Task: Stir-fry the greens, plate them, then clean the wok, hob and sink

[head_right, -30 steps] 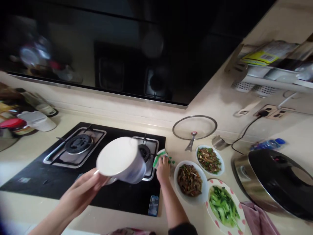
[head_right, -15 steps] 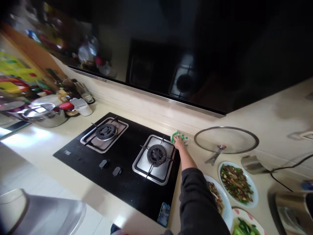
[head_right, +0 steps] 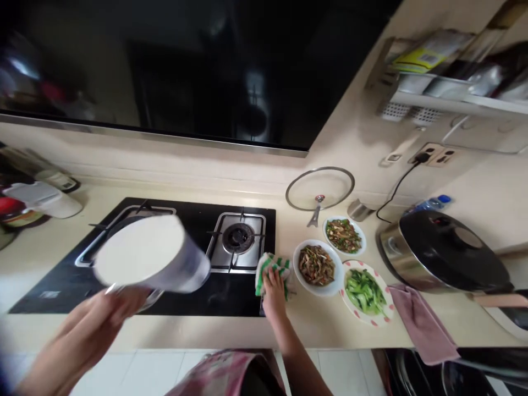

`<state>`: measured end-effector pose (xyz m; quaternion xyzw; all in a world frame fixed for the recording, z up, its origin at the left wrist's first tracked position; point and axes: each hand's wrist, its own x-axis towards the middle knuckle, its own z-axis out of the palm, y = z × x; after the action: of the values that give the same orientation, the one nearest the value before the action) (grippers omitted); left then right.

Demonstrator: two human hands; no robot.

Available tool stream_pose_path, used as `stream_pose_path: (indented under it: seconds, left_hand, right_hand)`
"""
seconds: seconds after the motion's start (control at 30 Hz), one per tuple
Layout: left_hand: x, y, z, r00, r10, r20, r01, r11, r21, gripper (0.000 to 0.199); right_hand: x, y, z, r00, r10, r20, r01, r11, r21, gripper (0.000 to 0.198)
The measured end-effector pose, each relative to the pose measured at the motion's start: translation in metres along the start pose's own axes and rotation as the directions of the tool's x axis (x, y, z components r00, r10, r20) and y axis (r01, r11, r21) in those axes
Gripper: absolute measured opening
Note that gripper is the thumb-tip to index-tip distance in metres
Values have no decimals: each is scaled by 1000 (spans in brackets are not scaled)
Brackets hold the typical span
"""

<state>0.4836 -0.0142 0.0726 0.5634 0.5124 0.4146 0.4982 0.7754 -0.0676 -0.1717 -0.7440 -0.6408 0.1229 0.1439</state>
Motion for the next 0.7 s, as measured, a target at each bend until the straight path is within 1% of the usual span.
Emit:
stream_pose_path:
  seconds: [0.03,0.1,0.17,0.27,0.37,0.43,0.5,0.6,0.7]
  left_hand:
    - [11,9,16,997,30,65,-26,998,-54,56]
    - [41,22,57,973,114,199,-79,981,-175,55]
    - [77,27,104,945,165,284,-88,961,-264,52]
    - [126,23,175,919,199,341,-61,924,-377,52]
    - [159,14,231,901,238,363,-97,925,-368,53]
    - [172,8,258,890,258,376,-126,931,-342,53]
    - [180,3,278,886,257,386,-127,935,-331,53]
    - [188,-3,301,884,245,398,-128,946,-299,54]
    - [191,-12,315,886,230,402,-131,957,-257,55]
  right_hand:
    - [-21,2,4,1000,-23,-16,24,999,34,72]
    - [-53,6,10,998,-55,-20,57,994,89,72]
    - [-69,9,13,998,-61,-9,62,990,125,73]
    - [-73,12,13,998,-58,32,53,986,157,76]
    - [-67,13,9,992,-75,106,53,980,194,77]
    - [-65,14,6,986,-83,145,49,974,223,78]
    - [-64,15,3,985,-82,152,41,966,256,76]
    - [-64,15,0,988,-79,132,37,954,297,67]
    - [-65,14,-4,990,-70,119,30,950,311,57]
